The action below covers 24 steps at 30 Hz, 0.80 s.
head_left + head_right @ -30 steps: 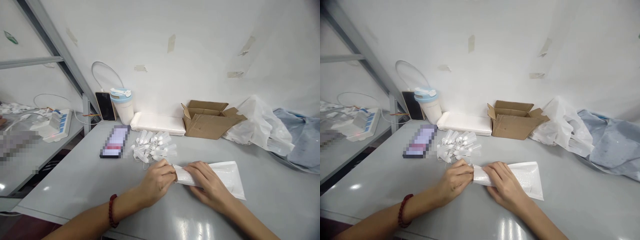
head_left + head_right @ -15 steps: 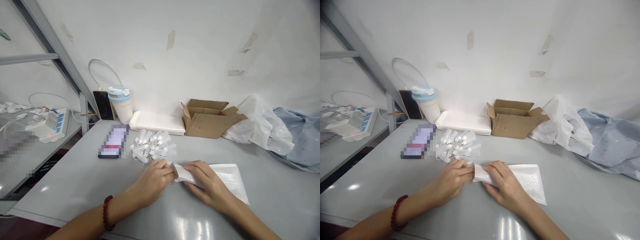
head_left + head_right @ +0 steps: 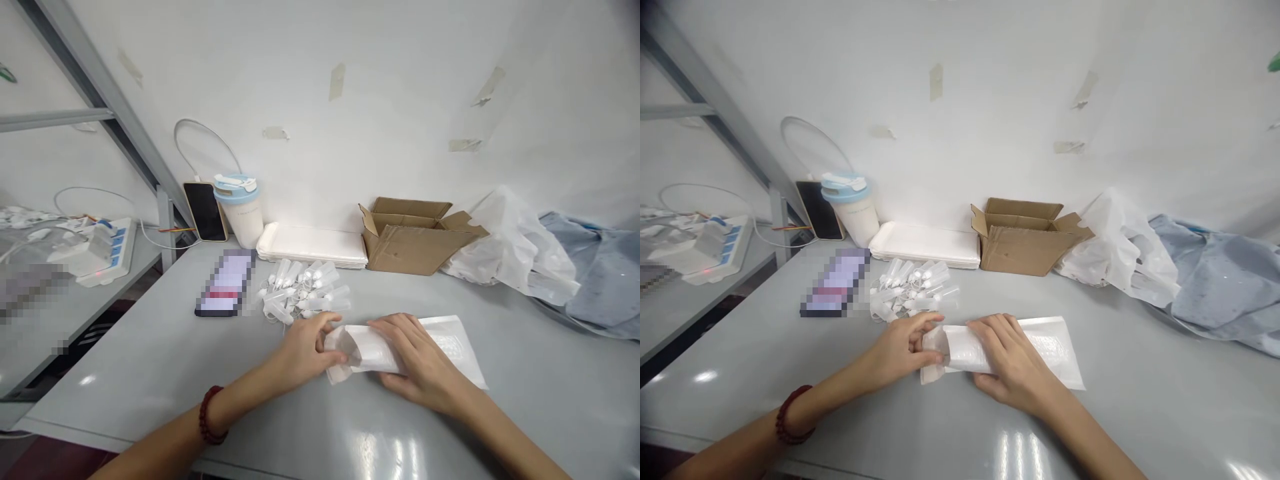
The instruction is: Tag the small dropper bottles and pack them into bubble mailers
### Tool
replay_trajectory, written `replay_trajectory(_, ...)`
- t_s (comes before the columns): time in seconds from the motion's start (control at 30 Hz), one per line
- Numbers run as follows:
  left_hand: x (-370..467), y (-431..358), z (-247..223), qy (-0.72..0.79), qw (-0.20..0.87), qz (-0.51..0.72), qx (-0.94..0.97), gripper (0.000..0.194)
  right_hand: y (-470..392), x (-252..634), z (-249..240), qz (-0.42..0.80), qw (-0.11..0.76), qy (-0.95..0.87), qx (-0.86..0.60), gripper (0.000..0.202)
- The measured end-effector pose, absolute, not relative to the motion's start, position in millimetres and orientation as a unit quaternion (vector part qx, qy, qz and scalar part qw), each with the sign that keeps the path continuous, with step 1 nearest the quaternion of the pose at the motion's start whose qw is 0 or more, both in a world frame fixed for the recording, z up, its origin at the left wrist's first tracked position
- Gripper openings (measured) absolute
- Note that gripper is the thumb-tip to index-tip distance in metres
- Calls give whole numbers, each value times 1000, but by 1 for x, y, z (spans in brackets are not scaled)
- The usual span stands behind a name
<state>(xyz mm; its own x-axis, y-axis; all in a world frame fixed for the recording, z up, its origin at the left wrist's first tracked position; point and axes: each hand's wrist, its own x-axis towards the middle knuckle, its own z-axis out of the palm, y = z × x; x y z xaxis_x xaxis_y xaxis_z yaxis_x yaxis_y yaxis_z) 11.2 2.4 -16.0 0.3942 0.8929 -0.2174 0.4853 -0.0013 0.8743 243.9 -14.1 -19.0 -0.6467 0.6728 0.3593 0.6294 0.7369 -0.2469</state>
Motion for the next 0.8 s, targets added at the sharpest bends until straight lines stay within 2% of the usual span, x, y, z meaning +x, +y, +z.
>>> replay_trajectory(0.1, 8, 5, -11, 423, 626, 205, 621, 42, -15, 244, -18, 40, 245, -907, -340, 54)
replay_trajectory(0.2, 7, 4, -8, 380, 652, 195, 626, 19, -16, 242, -15, 35, 260, -908, -325, 51)
replay_trajectory(0.5, 26, -13, -15, 491, 570, 213, 624, 40, -24, 231, -14, 54, 278, -914, -291, 41)
replay_trajectory(0.67, 28, -15, -17, 494, 590, 256, 584, 36, -35, 214, -14, -110, 260, -915, -287, 40)
replay_trajectory(0.8, 25, -10, -19, 521, 606, 218, 560, 30, -41, 204, -23, -220, 236, -881, -346, 41)
